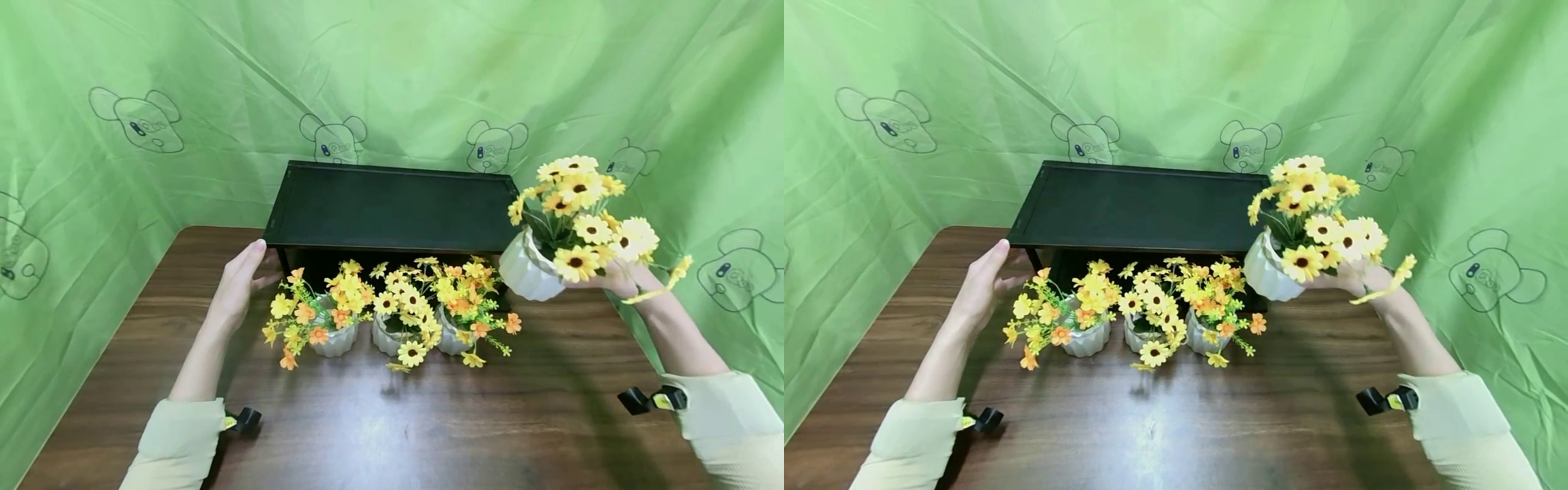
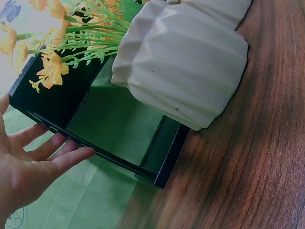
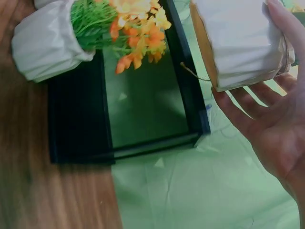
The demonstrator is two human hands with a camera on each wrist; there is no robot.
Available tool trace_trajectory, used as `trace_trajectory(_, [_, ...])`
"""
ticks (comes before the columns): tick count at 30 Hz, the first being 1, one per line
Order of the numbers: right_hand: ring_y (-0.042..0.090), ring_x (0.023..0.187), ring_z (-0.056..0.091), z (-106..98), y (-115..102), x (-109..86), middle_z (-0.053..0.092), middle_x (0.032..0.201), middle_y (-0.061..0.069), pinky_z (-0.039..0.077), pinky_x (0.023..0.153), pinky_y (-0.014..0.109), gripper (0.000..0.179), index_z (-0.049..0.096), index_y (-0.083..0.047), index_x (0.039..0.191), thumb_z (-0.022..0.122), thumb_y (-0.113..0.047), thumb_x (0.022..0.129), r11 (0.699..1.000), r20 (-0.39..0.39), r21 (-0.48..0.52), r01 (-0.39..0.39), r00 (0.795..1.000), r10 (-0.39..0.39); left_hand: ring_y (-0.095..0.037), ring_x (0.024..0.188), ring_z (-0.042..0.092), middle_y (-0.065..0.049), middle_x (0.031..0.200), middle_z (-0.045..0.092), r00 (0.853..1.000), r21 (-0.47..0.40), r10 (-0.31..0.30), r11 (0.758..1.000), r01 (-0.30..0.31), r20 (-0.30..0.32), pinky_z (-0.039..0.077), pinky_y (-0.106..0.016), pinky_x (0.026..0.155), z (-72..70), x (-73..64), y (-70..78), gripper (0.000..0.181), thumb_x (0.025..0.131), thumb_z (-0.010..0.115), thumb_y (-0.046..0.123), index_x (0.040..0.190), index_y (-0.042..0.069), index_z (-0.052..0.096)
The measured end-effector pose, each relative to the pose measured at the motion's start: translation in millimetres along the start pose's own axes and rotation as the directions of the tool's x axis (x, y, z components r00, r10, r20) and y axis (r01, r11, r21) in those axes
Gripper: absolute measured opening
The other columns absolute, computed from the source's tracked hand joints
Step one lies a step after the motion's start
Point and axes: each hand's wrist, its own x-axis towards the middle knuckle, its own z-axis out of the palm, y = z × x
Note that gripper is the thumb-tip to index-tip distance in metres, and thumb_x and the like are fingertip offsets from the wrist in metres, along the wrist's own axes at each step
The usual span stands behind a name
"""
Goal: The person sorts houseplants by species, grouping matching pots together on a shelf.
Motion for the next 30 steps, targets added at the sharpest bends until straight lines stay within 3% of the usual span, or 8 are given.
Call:
trace_trajectory(6, [0.047,0.119,0.057,-6,-38,27.1,0.053,0.141,0.038,0.047,0.107,0.067,0.070,0.050,0.007,0.143,0.075,-0.034,0.092,0.996,-0.048,0.057,-0.074,0.996,0.076,-0.012,0.119,0.061,-0.001,0.127,0.062,1.000,-0.015,0.010,1.000,-0.010,-0.013,0.062,-0.020,0.092,-3.0,-2.1,0.5,0.041,0.109,0.049,0.042,0.140,0.017,0.058])
trace_trajectory(9, [0.023,0.073,0.058,-7,-51,41.0,0.066,0.078,0.019,0.058,0.075,0.040,0.041,0.067,0.002,0.088,0.077,-0.038,0.090,0.996,-0.082,0.077,-0.053,0.995,0.060,-0.011,0.121,0.060,0.001,0.128,0.062,1.000,-0.010,0.012,1.000,-0.012,-0.005,0.062,-0.019,0.093,-2.7,-1.7,0.2,0.041,0.109,0.048,0.042,0.140,0.017,0.058])
trace_trajectory(12, [0.005,0.048,0.026,-6,-60,54.3,0.030,0.048,-0.012,0.033,0.046,0.020,0.059,0.038,-0.021,0.051,0.078,-0.039,0.089,0.994,-0.104,0.110,-0.018,0.994,0.029,-0.012,0.120,0.061,0.002,0.126,0.064,1.000,-0.004,0.011,1.000,-0.011,0.001,0.062,-0.021,0.094,-1.5,-1.0,-0.6,0.039,0.109,0.047,0.042,0.137,0.018,0.060])
trace_trajectory(13, [0.003,0.047,0.025,-4,-63,58.9,0.027,0.047,-0.016,0.032,0.044,0.020,0.058,0.036,-0.025,0.051,0.078,-0.037,0.089,0.989,-0.106,0.145,0.003,0.994,0.012,-0.012,0.120,0.062,0.003,0.125,0.065,1.000,-0.005,0.012,1.000,-0.012,0.003,0.062,-0.021,0.094,-1.0,-0.8,-0.8,0.038,0.109,0.047,0.042,0.136,0.018,0.060])
trace_trajectory(16, [0.001,0.051,0.040,2,-72,72.5,0.049,0.054,-0.021,0.041,0.048,0.016,0.032,0.063,-0.017,0.065,0.079,-0.029,0.090,0.961,-0.127,0.259,0.098,0.990,-0.067,-0.014,0.118,0.062,0.006,0.120,0.067,1.000,-0.003,0.014,1.000,-0.014,0.005,0.062,-0.022,0.093,0.1,-0.1,-0.8,0.036,0.109,0.047,0.042,0.134,0.019,0.061])
trace_trajectory(18, [0.000,0.063,0.052,5,-80,80.1,0.064,0.069,-0.021,0.050,0.059,0.016,0.016,0.074,-0.012,0.089,0.080,-0.027,0.089,0.941,-0.141,0.307,0.144,0.984,-0.104,-0.013,0.118,0.062,0.008,0.119,0.067,1.000,-0.005,0.015,1.000,-0.015,0.006,0.062,-0.021,0.093,0.4,0.3,-0.4,0.035,0.109,0.047,0.042,0.133,0.020,0.061])
trace_trajectory(24, [0.006,0.111,0.066,13,-107,102.5,0.072,0.119,-0.010,0.055,0.097,0.016,0.047,0.064,-0.007,0.133,0.080,-0.014,0.089,0.836,-0.126,0.450,0.315,0.949,-0.290,-0.010,0.117,0.063,0.005,0.122,0.066,1.000,0.000,0.017,1.000,-0.017,0.007,0.062,-0.022,0.094,0.3,0.2,1.0,0.039,0.109,0.047,0.042,0.136,0.018,0.060])
trace_trajectory(30, [0.014,0.114,0.065,21,-130,123.7,0.070,0.123,-0.004,0.055,0.101,0.021,0.052,0.062,-0.009,0.134,0.080,-0.004,0.085,0.737,-0.132,0.566,0.370,0.923,-0.362,-0.012,0.121,0.061,0.006,0.124,0.065,1.000,0.020,0.013,1.000,-0.013,0.012,0.062,-0.022,0.095,0.1,-0.4,1.5,0.046,0.109,0.046,0.044,0.141,0.013,0.057])
